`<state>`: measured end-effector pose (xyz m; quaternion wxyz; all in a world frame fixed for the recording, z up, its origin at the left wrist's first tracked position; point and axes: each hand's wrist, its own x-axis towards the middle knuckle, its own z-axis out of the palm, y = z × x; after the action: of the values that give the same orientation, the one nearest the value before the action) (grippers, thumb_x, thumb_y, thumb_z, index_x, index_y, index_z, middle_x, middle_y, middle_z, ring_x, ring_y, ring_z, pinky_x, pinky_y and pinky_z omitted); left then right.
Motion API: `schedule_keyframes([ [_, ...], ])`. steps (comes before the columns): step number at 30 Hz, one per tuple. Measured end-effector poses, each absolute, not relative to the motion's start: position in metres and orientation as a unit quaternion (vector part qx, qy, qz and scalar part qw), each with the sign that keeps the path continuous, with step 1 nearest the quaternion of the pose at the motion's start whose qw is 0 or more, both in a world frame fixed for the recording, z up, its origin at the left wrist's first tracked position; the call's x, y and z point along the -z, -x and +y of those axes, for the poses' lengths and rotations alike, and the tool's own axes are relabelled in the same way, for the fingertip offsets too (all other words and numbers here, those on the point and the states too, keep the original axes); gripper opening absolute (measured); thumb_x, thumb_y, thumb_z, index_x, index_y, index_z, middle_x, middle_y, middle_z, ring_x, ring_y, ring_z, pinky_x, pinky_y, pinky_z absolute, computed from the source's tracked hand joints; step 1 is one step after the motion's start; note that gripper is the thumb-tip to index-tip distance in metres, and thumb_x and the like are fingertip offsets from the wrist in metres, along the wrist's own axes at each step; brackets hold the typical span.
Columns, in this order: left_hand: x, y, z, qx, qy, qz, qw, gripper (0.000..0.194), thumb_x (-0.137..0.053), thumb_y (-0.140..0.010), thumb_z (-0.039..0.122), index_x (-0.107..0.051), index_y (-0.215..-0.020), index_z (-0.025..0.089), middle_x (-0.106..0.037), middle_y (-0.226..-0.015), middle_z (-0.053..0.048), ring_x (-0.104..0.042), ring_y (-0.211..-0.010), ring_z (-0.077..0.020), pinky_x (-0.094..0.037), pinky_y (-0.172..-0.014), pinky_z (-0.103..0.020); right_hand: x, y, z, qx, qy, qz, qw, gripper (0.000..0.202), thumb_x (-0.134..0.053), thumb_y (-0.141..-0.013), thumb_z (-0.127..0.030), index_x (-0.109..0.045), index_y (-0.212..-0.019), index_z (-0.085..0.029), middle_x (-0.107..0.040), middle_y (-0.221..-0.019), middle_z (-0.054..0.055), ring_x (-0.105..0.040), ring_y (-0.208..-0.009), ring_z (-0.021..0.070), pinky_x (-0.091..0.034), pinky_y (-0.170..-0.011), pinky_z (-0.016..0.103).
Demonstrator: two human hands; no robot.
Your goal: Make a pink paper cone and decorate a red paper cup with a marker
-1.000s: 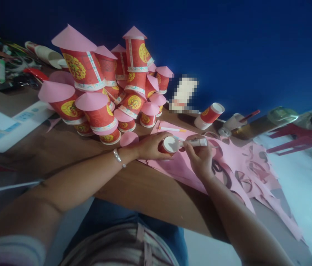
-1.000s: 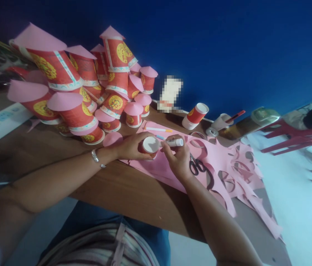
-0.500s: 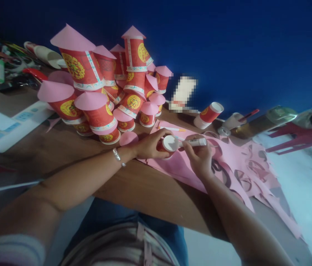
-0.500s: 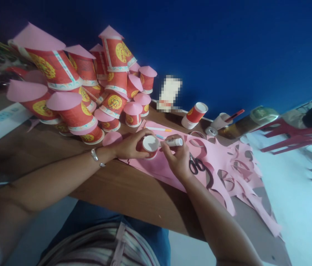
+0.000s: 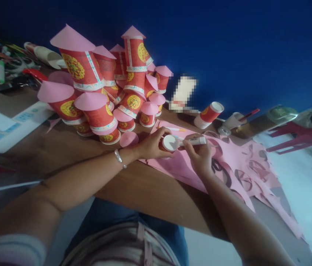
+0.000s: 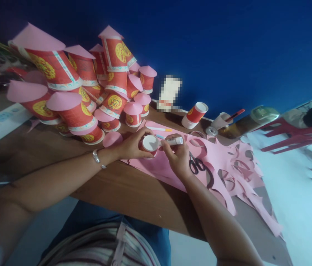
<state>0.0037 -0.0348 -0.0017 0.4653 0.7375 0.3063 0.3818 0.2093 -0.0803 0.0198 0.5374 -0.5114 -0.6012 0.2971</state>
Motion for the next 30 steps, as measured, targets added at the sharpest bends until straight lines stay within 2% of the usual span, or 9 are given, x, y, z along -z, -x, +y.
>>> schedule_keyframes([
  [7, -0.0032, -0.0007, -0.0340, -0.389, -0.736, 0.285, 0.476, 0.062, -0.089, -0.069, 0.032, -0.049, -0.117, 0.022, -0.064, -0.113, -0.007, -0.067, -0.102, -0.0220, -0.056, -0.092, -0.040, -0.0172, -0.2099, -0.0800, -0.310, 0.504, -0.595, 0.543, 0.031, -0.078, -0.089, -0.048, -0.062, -0.094, -0.022, -0.072, -0.078, 0.000, -0.076, -0.063, 0.0189, -0.063, -0.058, 0.031],
  [19, -0.0035, 0.0006, -0.0324, -0.381, -0.740, 0.283, 0.477, 0.061, -0.087, -0.069, 0.032, -0.047, -0.115, 0.022, -0.064, -0.111, -0.006, -0.067, -0.101, -0.0222, -0.056, -0.091, -0.040, -0.0265, -0.2068, -0.0810, -0.331, 0.488, -0.564, 0.578, 0.032, -0.078, -0.089, -0.050, -0.063, -0.091, -0.022, -0.071, -0.074, -0.001, -0.071, -0.060, 0.0170, -0.067, -0.063, 0.035],
  [30, -0.0063, 0.0030, -0.0311, -0.385, -0.757, 0.262, 0.458, 0.057, -0.086, -0.074, 0.030, -0.053, -0.120, 0.021, -0.067, -0.120, -0.010, -0.069, -0.111, -0.0257, -0.057, -0.099, -0.046, -0.0168, -0.2096, -0.0805, -0.309, 0.505, -0.585, 0.554, 0.029, -0.078, -0.089, -0.047, -0.063, -0.093, -0.023, -0.072, -0.077, -0.001, -0.075, -0.063, 0.0184, -0.062, -0.058, 0.031],
])
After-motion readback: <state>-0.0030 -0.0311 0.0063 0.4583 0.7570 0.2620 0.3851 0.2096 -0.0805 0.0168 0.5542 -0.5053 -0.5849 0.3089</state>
